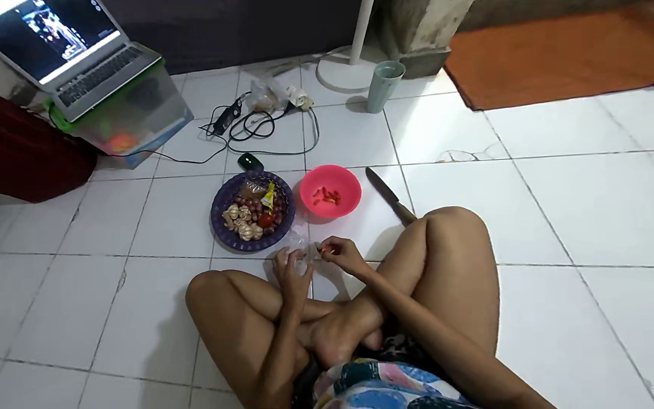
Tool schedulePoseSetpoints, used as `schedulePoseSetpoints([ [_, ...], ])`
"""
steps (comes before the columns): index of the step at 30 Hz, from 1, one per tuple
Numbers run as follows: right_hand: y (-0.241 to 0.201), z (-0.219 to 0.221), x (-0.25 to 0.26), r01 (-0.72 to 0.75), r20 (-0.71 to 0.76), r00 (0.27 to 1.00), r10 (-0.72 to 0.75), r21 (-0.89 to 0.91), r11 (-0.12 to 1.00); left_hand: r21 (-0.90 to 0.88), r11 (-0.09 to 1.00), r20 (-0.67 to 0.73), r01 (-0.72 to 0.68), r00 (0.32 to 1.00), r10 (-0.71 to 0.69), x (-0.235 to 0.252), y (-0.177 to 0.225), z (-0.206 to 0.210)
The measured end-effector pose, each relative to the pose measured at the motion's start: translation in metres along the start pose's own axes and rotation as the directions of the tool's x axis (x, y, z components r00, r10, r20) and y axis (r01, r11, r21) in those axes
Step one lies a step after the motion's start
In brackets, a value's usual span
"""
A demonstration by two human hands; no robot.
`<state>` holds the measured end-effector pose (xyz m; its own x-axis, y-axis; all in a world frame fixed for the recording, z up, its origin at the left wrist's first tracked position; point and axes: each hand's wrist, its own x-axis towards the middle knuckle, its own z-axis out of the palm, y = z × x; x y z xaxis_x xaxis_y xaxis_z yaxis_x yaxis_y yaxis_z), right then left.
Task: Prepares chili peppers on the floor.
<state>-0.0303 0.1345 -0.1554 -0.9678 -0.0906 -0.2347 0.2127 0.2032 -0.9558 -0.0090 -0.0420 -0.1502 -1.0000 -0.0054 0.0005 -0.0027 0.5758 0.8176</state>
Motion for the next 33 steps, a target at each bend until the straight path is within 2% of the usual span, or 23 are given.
schedulePoseSetpoints([
  [2,0.002,0.000,0.001,0.024,0.012,1.000,-0.024,-0.014,1.000,0.137,0.986,-0.093,-0.092,0.990,0.105,-0.002,-0.004,0.006],
  [4,0.003,-0.001,0.002,0.022,0.016,1.000,-0.022,-0.018,1.000,0.174,0.979,-0.093,-0.109,0.988,0.126,-0.003,-0.005,0.008],
  [10,0.006,-0.003,0.007,-0.049,-0.010,0.999,0.048,-0.048,0.998,0.159,0.976,-0.048,0.152,0.988,-0.146,0.004,0.002,0.001],
  [13,0.005,-0.004,0.009,-0.084,-0.035,0.996,0.082,-0.065,0.994,0.083,0.978,-0.018,0.191,0.982,-0.190,0.005,0.000,0.000],
  [16,0.002,-0.004,0.009,-0.072,-0.081,0.994,0.069,-0.040,0.997,-0.040,0.973,0.070,0.226,0.972,-0.223,0.005,0.000,-0.002],
  [21,0.002,-0.003,0.007,0.001,-0.174,0.985,0.011,0.068,0.998,-0.242,0.942,0.268,0.234,0.949,-0.167,0.008,0.001,-0.005],
  [25,0.006,-0.003,0.007,0.057,-0.183,0.982,-0.036,0.108,0.993,-0.157,0.982,0.297,0.101,0.954,-0.050,0.008,-0.003,-0.003],
  [30,0.003,-0.004,0.006,0.072,-0.099,0.993,-0.065,0.066,0.995,0.094,0.993,0.053,-0.075,0.996,0.070,0.005,-0.002,0.003],
  [33,0.007,-0.004,0.006,0.123,-0.014,0.992,-0.122,0.021,0.992,0.184,0.960,0.010,-0.209,0.978,0.210,-0.001,-0.006,0.010],
])
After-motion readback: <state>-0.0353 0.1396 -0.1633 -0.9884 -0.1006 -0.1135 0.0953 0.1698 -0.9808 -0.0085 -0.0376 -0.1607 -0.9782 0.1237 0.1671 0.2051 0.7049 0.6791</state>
